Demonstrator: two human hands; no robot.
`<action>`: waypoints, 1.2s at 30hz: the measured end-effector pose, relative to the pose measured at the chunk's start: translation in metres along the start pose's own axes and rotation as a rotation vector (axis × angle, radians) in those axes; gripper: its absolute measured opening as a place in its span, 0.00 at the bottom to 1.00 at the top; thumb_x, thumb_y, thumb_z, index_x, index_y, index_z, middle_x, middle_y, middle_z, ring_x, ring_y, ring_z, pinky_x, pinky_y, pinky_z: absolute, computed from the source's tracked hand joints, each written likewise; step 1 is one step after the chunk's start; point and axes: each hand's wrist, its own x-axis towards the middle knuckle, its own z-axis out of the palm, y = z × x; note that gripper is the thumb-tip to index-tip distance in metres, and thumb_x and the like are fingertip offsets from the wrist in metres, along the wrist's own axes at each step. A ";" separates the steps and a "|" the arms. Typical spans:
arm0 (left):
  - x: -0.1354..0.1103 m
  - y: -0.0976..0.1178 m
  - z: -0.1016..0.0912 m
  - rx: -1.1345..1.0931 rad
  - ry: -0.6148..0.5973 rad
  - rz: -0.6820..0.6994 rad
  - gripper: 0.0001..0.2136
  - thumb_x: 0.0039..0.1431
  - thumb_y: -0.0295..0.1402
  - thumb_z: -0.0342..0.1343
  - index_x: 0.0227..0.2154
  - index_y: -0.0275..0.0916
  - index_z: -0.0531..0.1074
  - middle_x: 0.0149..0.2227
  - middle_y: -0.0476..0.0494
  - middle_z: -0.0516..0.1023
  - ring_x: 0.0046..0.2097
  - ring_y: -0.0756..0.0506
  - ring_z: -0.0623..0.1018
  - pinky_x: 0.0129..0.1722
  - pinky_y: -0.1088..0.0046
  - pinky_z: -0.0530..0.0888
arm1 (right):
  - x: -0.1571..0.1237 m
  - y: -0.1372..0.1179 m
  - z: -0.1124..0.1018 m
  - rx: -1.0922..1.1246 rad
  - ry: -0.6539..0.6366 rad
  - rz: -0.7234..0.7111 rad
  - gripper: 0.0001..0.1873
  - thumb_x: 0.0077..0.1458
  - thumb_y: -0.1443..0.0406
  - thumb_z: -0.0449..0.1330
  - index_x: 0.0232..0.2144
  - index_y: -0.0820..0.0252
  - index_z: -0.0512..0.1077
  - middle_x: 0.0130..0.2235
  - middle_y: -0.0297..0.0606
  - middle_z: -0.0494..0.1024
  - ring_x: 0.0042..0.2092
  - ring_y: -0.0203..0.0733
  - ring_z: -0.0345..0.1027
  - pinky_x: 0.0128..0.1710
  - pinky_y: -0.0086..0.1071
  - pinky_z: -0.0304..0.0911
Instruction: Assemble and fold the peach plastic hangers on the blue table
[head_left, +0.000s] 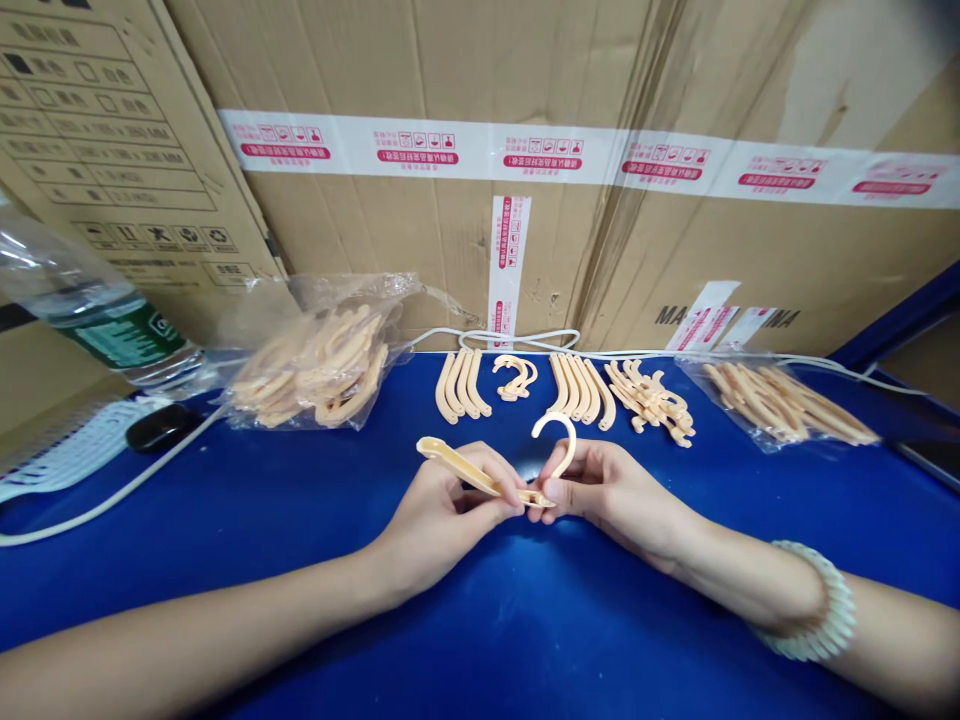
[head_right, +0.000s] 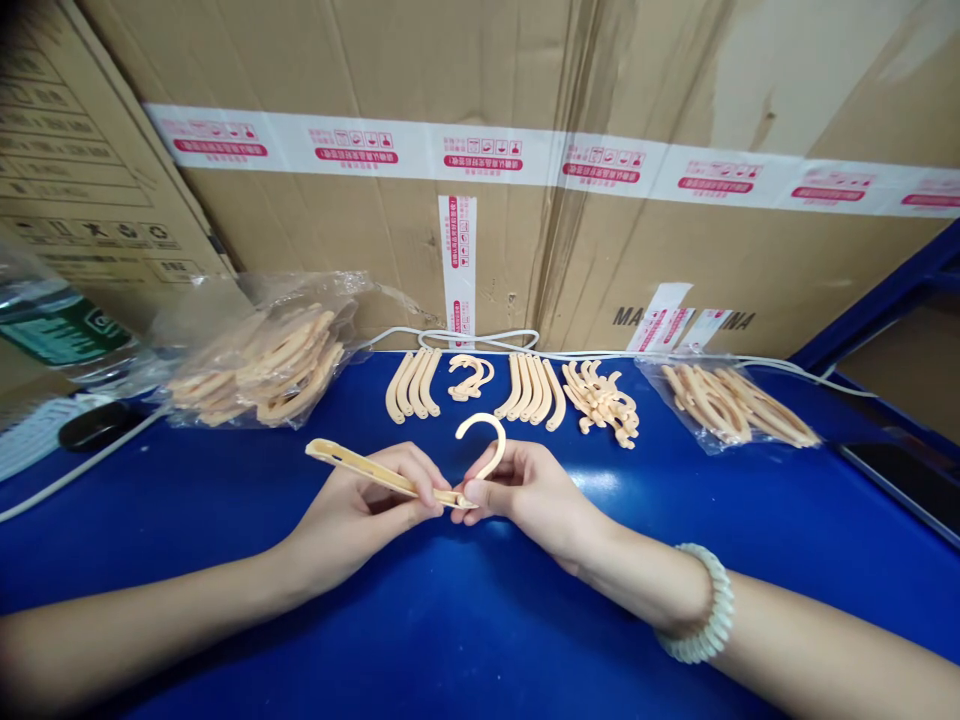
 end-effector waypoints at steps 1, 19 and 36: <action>0.000 0.000 0.000 0.006 -0.003 0.004 0.04 0.52 0.26 0.61 0.23 0.38 0.75 0.32 0.48 0.76 0.33 0.48 0.79 0.36 0.71 0.78 | 0.000 0.000 0.001 -0.018 0.012 -0.001 0.17 0.41 0.60 0.75 0.25 0.62 0.73 0.25 0.38 0.81 0.28 0.38 0.76 0.33 0.31 0.71; 0.006 -0.003 0.000 -0.038 0.149 -0.144 0.15 0.45 0.28 0.65 0.37 0.38 0.68 0.30 0.51 0.77 0.34 0.48 0.80 0.35 0.73 0.78 | -0.002 0.002 0.007 -0.062 0.062 -0.106 0.14 0.46 0.57 0.73 0.31 0.61 0.77 0.23 0.32 0.76 0.24 0.31 0.68 0.24 0.24 0.67; 0.010 0.006 -0.003 -0.233 0.150 -0.256 0.15 0.45 0.29 0.70 0.31 0.34 0.70 0.27 0.49 0.81 0.29 0.52 0.79 0.33 0.79 0.76 | 0.030 -0.016 -0.050 -1.603 0.323 -0.831 0.15 0.61 0.66 0.59 0.50 0.63 0.75 0.50 0.54 0.73 0.52 0.61 0.64 0.49 0.55 0.65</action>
